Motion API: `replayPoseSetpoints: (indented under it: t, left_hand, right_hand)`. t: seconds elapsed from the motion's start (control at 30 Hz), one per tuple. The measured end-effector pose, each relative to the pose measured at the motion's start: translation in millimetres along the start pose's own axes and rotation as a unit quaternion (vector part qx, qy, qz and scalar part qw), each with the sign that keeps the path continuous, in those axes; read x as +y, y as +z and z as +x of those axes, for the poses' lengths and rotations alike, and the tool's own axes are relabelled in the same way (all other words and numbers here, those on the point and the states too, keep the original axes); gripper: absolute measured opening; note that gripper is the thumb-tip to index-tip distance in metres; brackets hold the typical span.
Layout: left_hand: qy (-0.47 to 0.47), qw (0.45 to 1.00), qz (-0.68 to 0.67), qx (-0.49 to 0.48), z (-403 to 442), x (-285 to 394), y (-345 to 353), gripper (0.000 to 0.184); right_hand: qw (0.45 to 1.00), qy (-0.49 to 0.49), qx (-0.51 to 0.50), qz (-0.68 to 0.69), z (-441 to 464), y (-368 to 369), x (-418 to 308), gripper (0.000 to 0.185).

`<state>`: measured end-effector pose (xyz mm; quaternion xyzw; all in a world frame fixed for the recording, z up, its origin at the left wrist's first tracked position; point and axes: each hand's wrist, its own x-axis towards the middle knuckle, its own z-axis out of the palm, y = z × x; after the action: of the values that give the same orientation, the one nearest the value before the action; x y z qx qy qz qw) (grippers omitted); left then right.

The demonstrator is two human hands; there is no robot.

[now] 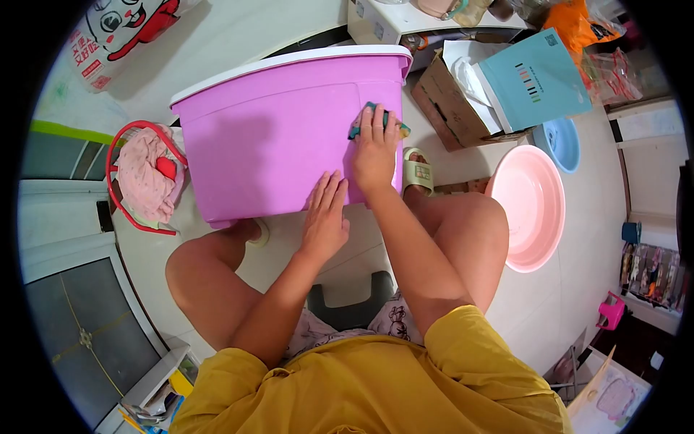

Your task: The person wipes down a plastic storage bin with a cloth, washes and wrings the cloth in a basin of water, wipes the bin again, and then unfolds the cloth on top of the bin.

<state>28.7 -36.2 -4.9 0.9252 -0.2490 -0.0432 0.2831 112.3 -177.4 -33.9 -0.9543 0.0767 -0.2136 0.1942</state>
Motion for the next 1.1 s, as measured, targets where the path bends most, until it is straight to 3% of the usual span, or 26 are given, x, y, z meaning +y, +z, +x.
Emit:
replayPoseSetpoints:
  t: [0.33,0.77,1.1]
  left_hand:
    - [-0.056,0.993,0.041,0.099,-16,-18,-7,0.068]
    - [-0.074,0.995,0.031,0.053,-20,-23,-13,0.075]
    - [-0.082,0.988,-0.044,0.127,-18,-23,-6,0.059]
  right_hand:
    - [0.997,-0.057,-0.041,0.026,-7,8,-33,0.056]
    - [0.989,-0.118,-0.088,0.027,-3,11,-41,0.055]
    - [0.972,-0.170,-0.111,0.116,-34,-14,-44,0.048]
